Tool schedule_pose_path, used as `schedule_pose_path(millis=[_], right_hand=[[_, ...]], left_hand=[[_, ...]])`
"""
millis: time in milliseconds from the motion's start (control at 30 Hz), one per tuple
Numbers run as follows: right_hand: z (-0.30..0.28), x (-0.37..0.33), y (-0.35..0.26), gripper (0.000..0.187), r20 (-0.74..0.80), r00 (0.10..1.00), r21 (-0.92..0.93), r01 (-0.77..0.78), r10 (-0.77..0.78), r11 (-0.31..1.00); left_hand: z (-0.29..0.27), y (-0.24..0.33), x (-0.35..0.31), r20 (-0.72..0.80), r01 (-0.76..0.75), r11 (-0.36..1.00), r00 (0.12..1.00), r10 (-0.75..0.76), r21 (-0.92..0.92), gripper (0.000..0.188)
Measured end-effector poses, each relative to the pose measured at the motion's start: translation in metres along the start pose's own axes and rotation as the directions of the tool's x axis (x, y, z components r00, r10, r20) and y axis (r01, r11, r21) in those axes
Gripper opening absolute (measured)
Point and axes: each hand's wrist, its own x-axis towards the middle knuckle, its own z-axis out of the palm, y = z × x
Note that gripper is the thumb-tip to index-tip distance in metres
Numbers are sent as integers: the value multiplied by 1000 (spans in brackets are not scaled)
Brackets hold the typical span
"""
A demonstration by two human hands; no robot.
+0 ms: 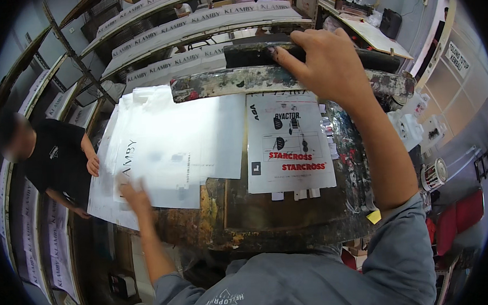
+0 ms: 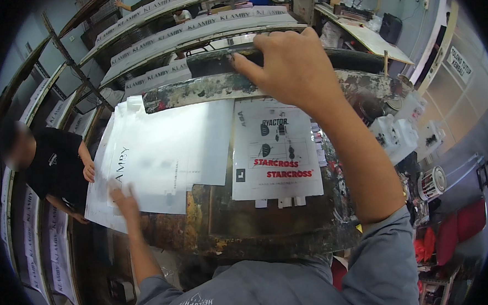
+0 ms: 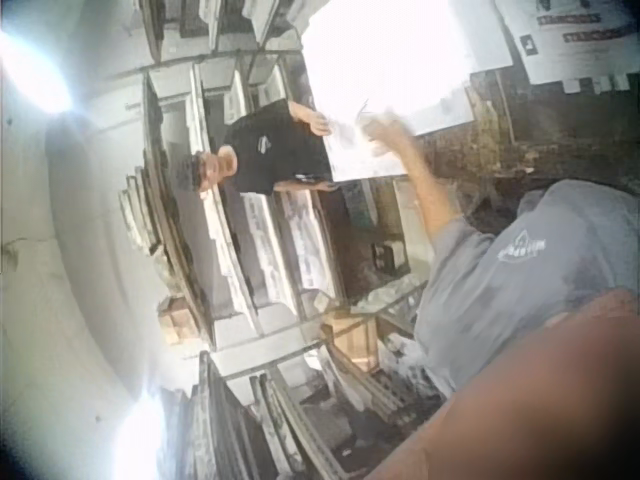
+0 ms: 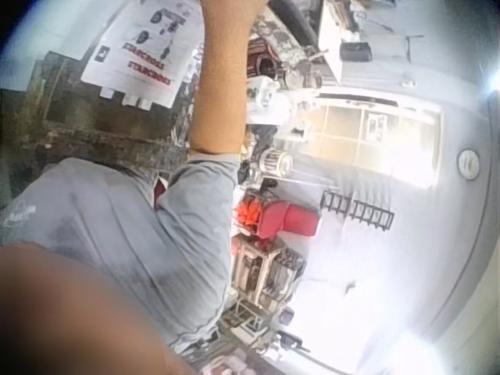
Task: The person performs screen printing by placing white paper sheets under a screen, applying black ink with a squeegee, and lifting the screen to reveal printed text. The process is repeated continuously for multiple sheets.
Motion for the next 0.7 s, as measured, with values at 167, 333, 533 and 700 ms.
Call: schedule_pose_path(millis=[167,333,533,700], right_hand=[[0,14,9,61,103,994,-51,-42,47,998],[7,16,17,62,113,992,-71,-43,51,997],[-20,44,13,67,90,996,23,12,-14,1000],[-24,42,29,68,90,990,107,102,-112,989]], left_hand=[[93,193,-24,471,-752,560,376,798,-347,52],[134,312,-73,450,-668,485,243,859,-564,55],[142,423,-172,322,-592,398,236,917,-700,53],[135,450,-190,256,-558,373,278,926,-741,53]])
